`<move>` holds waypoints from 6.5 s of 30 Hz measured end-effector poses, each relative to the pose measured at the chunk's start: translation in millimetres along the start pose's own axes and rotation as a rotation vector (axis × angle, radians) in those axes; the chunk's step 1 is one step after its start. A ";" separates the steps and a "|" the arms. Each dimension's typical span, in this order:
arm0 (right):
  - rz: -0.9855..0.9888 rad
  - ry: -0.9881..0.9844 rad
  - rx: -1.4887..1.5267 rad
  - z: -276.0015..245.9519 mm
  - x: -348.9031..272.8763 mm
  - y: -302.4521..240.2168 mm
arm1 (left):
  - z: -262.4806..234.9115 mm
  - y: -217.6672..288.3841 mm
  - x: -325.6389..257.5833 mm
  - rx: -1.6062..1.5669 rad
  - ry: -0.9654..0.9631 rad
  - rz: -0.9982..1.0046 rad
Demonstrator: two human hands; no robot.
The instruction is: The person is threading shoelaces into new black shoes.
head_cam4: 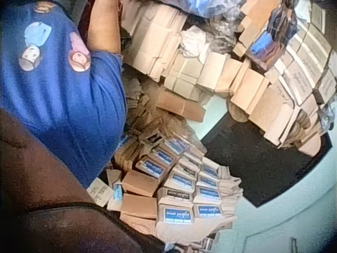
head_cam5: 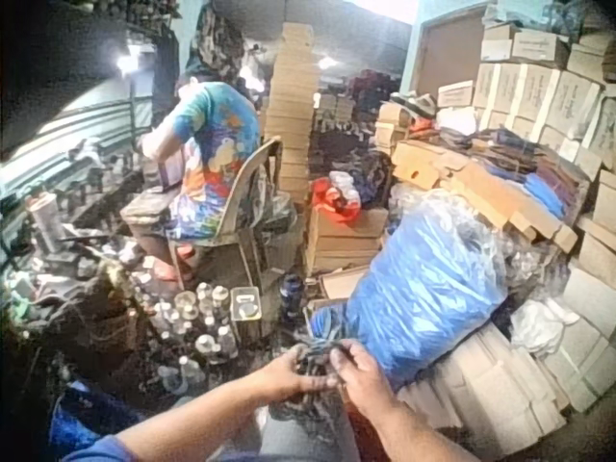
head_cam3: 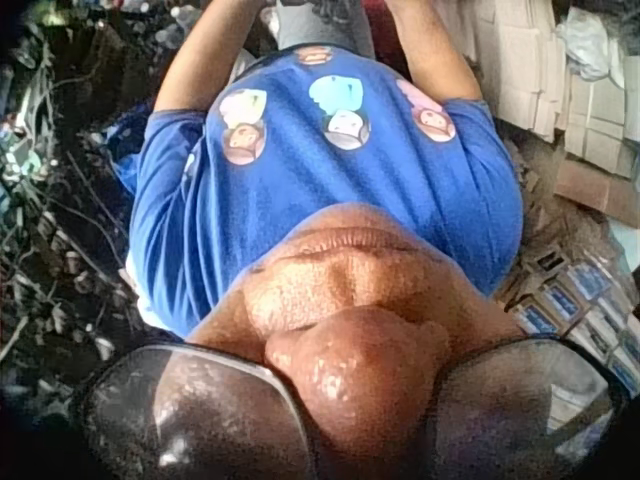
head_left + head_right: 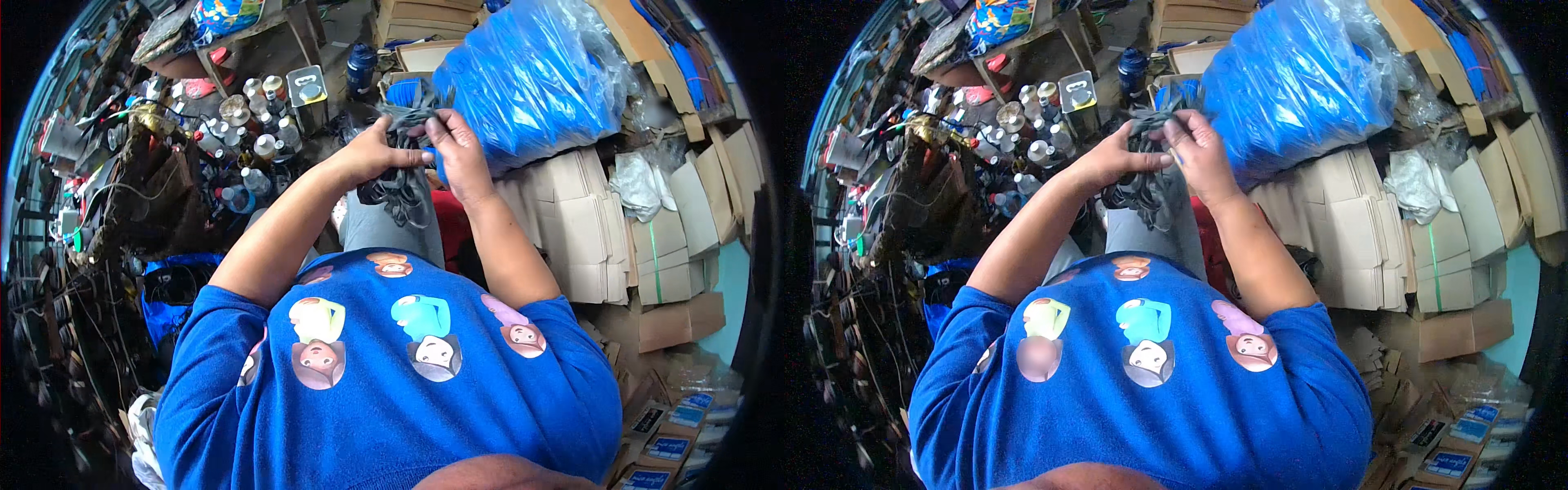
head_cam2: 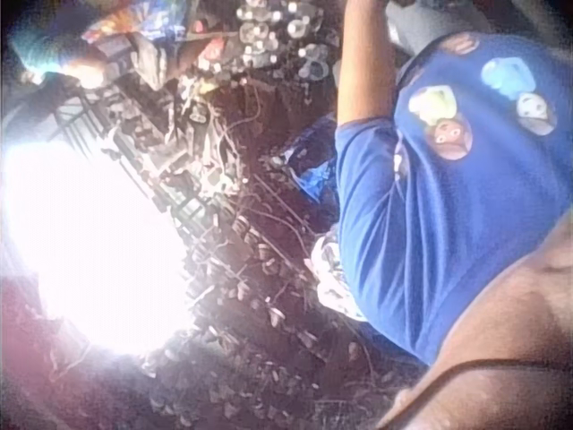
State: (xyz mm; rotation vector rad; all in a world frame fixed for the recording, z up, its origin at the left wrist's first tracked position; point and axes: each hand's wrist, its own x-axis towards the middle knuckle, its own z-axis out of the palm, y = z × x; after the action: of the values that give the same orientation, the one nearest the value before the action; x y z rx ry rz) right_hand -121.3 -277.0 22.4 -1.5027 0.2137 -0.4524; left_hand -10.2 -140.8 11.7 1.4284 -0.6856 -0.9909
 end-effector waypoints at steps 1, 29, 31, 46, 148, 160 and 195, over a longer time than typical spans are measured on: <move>0.002 -0.024 0.087 0.5 0.5 -2.2 | -2.7 -0.7 -3.1 -0.017 -0.031 -0.026; 0.272 -0.094 0.081 23.0 10.5 1.3 | -37.4 -10.5 -38.4 0.404 0.245 0.301; 0.240 -0.158 -0.103 21.9 10.5 2.1 | -35.6 -7.5 -35.1 0.366 0.237 0.279; 0.302 -0.328 -0.932 17.3 -19.0 37.0 | -70.0 -8.7 -63.8 -0.481 -0.003 -0.009; 0.048 -1.227 -0.384 349.9 -20.6 59.2 | -54.7 -110.6 -404.7 -0.272 1.318 0.172; 0.204 -0.964 -0.172 309.6 48.2 76.3 | -80.3 -126.4 -458.8 -0.661 1.525 0.405; 0.019 -0.476 0.215 189.5 142.6 -58.2 | -194.5 -251.5 -534.6 0.474 1.598 -0.570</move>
State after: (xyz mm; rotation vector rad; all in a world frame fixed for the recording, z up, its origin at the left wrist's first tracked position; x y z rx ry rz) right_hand 75.3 -164.2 113.0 -1.3523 -0.1905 -0.0887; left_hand -123.4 447.3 -156.2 2.2957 0.7588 0.1846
